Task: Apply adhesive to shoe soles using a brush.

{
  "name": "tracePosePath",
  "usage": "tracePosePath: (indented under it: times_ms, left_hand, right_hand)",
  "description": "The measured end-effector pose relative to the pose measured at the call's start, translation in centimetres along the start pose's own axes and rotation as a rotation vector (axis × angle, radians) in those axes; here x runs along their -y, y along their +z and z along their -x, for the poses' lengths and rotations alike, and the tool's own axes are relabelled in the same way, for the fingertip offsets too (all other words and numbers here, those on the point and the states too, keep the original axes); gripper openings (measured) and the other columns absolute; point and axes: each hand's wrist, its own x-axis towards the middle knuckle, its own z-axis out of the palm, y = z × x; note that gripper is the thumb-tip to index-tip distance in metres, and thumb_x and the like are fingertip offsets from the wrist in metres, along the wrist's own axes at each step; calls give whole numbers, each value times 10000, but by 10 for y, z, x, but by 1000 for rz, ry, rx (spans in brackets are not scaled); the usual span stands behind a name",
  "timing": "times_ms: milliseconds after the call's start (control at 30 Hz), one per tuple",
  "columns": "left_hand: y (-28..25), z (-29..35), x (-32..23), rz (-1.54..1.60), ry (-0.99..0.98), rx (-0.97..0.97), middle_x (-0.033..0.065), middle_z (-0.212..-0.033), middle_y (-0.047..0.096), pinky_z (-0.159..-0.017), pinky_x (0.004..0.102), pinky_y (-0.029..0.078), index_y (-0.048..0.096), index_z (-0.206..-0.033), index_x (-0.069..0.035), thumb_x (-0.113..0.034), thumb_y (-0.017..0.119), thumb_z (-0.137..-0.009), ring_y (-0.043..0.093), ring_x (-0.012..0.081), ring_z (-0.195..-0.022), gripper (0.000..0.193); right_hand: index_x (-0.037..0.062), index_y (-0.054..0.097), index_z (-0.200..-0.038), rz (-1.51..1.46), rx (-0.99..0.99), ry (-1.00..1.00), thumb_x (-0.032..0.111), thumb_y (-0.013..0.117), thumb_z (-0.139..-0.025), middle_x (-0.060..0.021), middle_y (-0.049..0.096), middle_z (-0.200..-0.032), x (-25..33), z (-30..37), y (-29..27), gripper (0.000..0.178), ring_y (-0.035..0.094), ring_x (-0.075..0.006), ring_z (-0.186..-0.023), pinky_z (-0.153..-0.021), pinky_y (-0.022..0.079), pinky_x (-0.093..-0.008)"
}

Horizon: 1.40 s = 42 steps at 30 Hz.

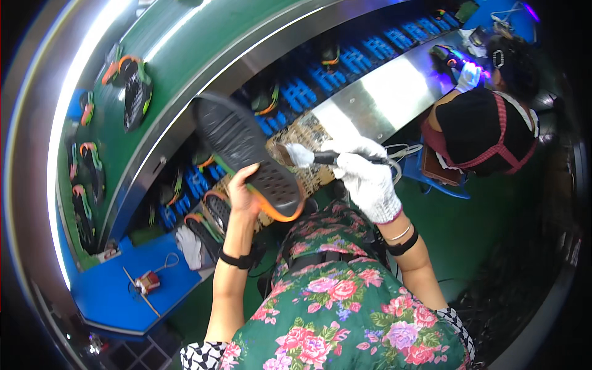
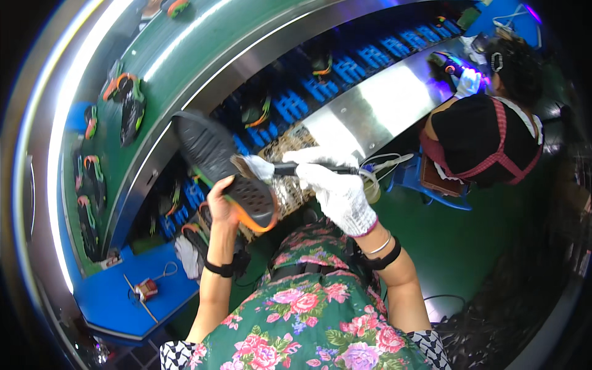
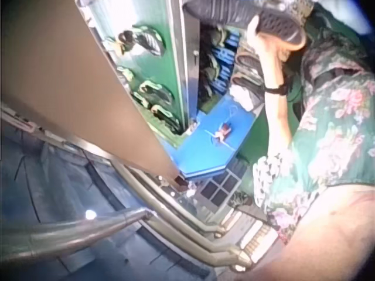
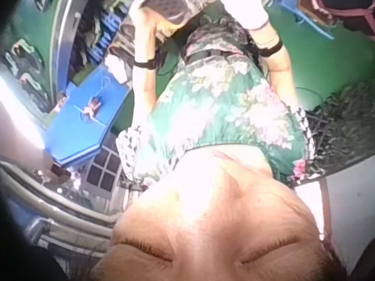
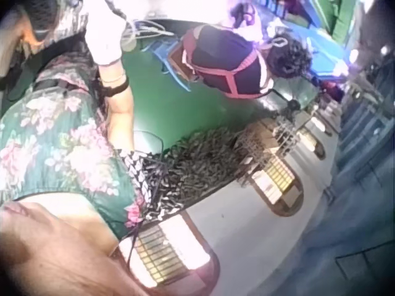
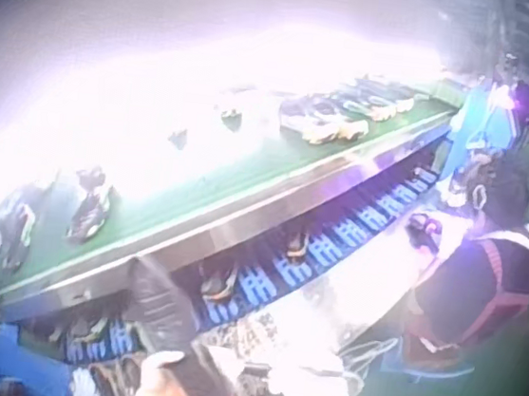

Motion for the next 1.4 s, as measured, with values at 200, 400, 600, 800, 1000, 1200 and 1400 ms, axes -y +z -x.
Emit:
tracePosePath:
  times_ms: [200,400,600,800,1000,1200,1400]
  left_hand:
    - [21,29,35,264,-173,213,177,-1155,731,-981,465,563,655,-1217,53,-150,702,-842,720,323,-1029,430]
    - [35,20,41,596,-51,434,58,-1420,585,-1093,433,457,485,-1490,-148,-774,347,-964,576,265,-1262,829]
    - [49,23,51,710,-72,423,51,-1456,558,-1086,439,470,451,-1517,-156,-851,240,-925,561,266,-1294,937]
    - [62,39,65,-136,-2,132,52,-1605,389,-1211,452,298,280,-1615,-164,-909,213,-874,391,280,-1447,1053]
    - [33,35,72,-145,-30,180,68,-1603,387,-1210,456,307,258,-1619,-166,-922,182,-859,377,284,-1463,1074]
    - [35,36,79,-136,69,253,70,-1610,381,-1213,455,316,270,-1613,-145,-862,154,-912,395,282,-1458,1009]
    - [34,17,77,197,251,506,74,-1458,536,-1130,419,421,413,-1505,-103,-573,333,-1075,551,239,-1301,642]
  right_hand:
    - [-13,773,-1021,380,173,-232,-34,799,-788,-135,767,-1029,7,-12,36,235,726,-204,-950,-870,571,-323]
    - [-12,767,-943,647,200,-486,-31,804,-760,-144,772,-971,4,-16,41,188,735,-215,-861,-780,582,-335]
    - [28,761,-1060,940,366,-888,-2,773,-777,-141,762,-1061,8,-32,38,285,721,-282,-942,-808,570,-380]
    - [43,731,-1197,1202,306,-929,83,720,-845,-129,728,-1204,1,-25,45,355,687,-300,-1056,-914,532,-414]
    - [48,771,-1011,1136,359,-819,10,795,-750,-131,765,-1056,-11,-9,38,265,727,-275,-934,-815,556,-375]
    - [32,732,-1105,978,310,-837,12,744,-807,-152,722,-1159,4,-13,38,299,697,-299,-1021,-901,539,-400]
    - [53,771,-1060,663,344,-620,49,792,-788,-105,759,-1018,5,-8,39,273,717,-293,-941,-824,570,-395]
